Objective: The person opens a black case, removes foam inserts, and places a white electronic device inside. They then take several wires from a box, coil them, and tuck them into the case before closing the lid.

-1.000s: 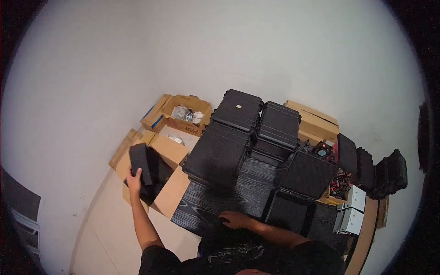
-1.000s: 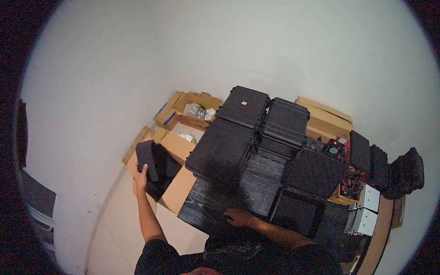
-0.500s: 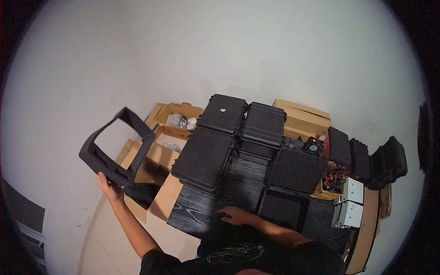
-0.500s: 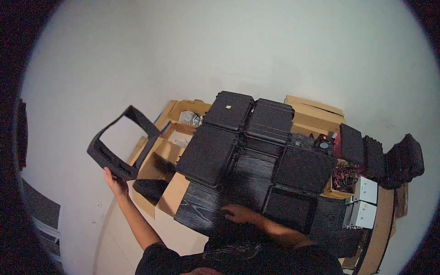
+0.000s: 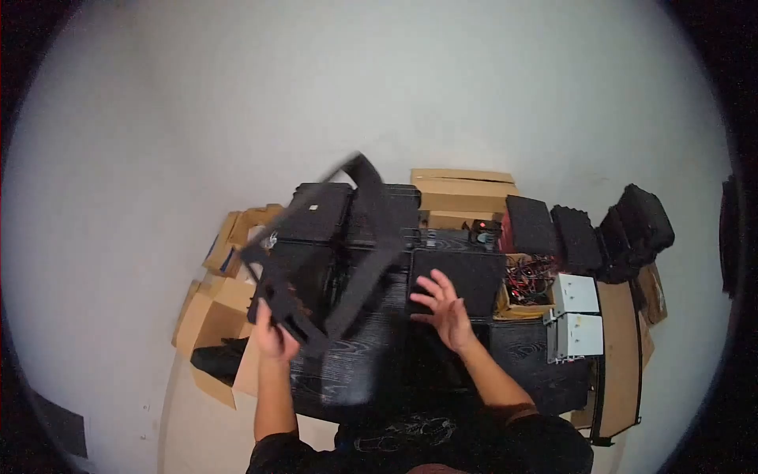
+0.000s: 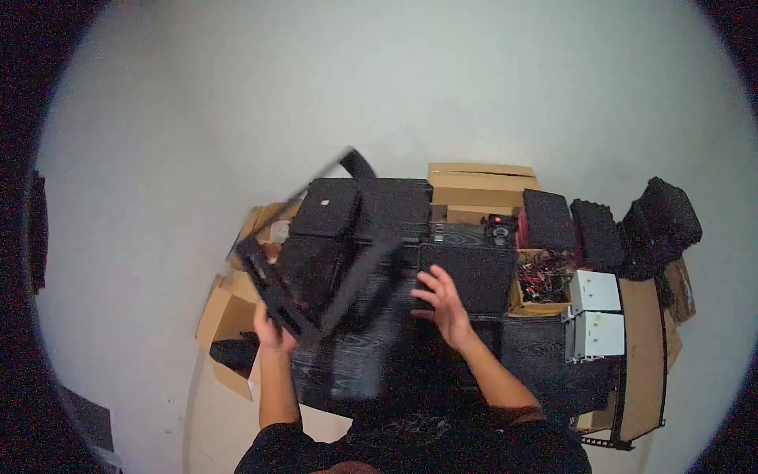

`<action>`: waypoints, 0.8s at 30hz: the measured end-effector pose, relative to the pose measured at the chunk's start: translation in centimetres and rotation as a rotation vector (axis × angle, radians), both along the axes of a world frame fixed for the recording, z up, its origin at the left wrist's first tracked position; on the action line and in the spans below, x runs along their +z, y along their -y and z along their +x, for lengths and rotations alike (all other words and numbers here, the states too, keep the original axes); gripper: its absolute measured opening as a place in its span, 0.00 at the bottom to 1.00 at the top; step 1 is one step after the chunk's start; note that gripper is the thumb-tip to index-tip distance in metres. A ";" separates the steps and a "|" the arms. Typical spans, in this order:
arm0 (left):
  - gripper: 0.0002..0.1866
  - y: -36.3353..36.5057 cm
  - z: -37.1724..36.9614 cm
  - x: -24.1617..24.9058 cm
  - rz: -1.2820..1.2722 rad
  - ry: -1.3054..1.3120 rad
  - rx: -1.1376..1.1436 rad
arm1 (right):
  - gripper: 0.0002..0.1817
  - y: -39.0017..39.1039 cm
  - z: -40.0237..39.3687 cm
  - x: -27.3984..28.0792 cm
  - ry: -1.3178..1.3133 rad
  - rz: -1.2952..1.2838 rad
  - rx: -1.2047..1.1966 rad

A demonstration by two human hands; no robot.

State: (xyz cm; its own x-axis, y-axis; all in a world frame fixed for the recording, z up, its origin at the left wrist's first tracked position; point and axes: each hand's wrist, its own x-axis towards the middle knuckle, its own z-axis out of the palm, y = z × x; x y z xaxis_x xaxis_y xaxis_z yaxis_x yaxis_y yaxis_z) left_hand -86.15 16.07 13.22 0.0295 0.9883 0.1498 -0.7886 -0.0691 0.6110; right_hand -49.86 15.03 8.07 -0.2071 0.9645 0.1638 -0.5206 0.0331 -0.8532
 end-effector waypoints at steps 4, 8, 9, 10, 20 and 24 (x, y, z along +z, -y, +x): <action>0.27 -1.4 6.9 -1.8 -0.113 -0.081 -0.107 | 0.57 1.4 5.5 1.0 -0.011 0.010 -0.119; 0.20 -2.9 10.3 -3.0 -0.005 -0.057 -0.318 | 0.51 2.7 8.4 1.1 0.118 -0.026 -0.212; 0.20 -3.0 11.1 -2.6 -0.033 -0.054 -0.323 | 0.50 2.9 9.0 0.4 0.115 -0.006 -0.226; 0.21 -3.1 12.0 -2.1 -0.060 -0.051 -0.328 | 0.49 3.1 9.3 -0.2 0.089 0.005 -0.216; 0.25 -3.4 15.5 0.3 -0.084 -0.464 -0.161 | 0.44 4.0 11.4 -1.4 0.096 0.040 -0.279; 0.33 -4.4 15.1 -0.9 -0.015 -0.326 -0.254 | 0.45 4.2 11.7 -1.3 0.134 -0.013 -0.339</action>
